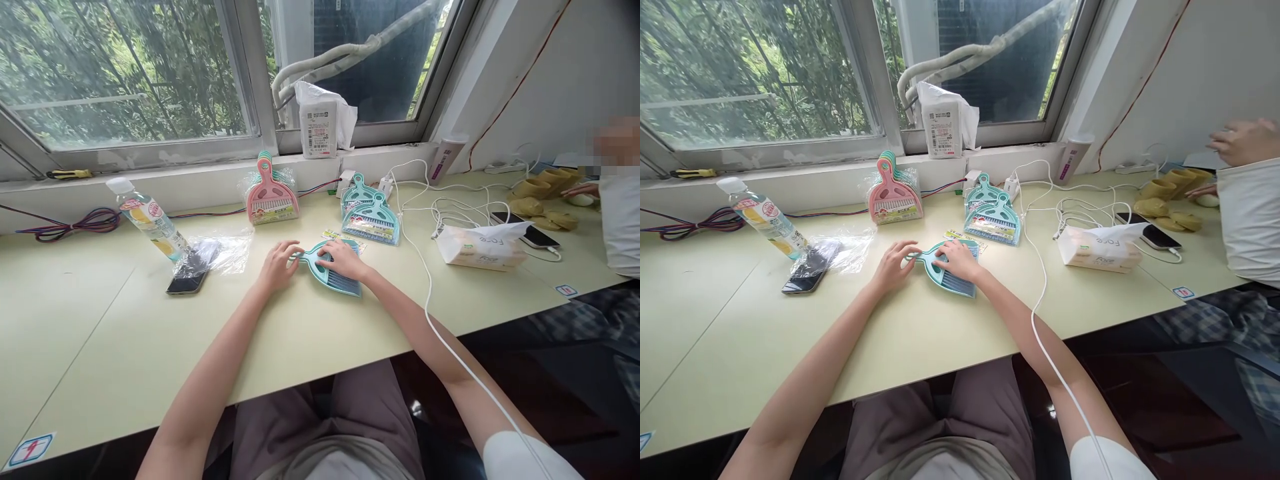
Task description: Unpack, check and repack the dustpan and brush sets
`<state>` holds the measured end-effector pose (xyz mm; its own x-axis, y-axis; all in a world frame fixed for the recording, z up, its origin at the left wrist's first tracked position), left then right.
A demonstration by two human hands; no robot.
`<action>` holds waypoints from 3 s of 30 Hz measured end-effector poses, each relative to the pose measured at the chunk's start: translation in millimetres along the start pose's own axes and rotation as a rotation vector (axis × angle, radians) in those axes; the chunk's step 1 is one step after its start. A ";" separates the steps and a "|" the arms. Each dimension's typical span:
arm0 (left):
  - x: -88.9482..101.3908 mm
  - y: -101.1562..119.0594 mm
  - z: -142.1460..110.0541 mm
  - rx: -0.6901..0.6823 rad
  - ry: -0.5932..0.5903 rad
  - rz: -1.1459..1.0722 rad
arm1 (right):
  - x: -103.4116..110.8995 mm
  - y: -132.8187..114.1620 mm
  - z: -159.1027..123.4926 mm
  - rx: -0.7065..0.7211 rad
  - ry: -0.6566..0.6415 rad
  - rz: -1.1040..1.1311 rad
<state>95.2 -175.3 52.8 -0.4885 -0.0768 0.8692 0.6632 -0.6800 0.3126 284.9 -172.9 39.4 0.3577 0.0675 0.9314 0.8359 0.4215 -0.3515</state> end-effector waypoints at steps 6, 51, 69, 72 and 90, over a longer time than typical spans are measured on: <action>-9.2 0.6 -0.7 -0.075 -0.106 0.152 | -1.4 1.2 1.7 0.032 0.007 0.016; -38.7 17.6 8.0 0.280 -0.383 -1.357 | 16.0 -13.1 -16.4 -0.207 0.568 0.562; -17.6 -44.3 -0.5 0.639 0.221 -1.583 | 17.3 48.0 1.1 -0.201 0.516 0.551; -14.2 -52.8 -3.9 0.680 0.301 -1.640 | 9.0 51.9 3.7 -0.194 0.447 0.404; -15.6 -48.2 -3.7 0.561 0.147 -1.499 | 13.9 35.6 -2.6 -0.057 0.016 0.214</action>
<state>68.7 -144.0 22.7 -0.8833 0.2916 -0.3671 -0.3420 0.1350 0.9300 320.7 -159.4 39.7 0.5360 0.1356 0.8333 0.7620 0.3473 -0.5466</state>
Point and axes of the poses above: each hand's wrist, its own z-axis towards the middle knuckle, its own x-axis out of the back of the hand, y = z × x, the point moved 4 cm from there along z, towards the middle knuckle, and after that the axes turned 7 degrees about -y, right-handed, at the moved point
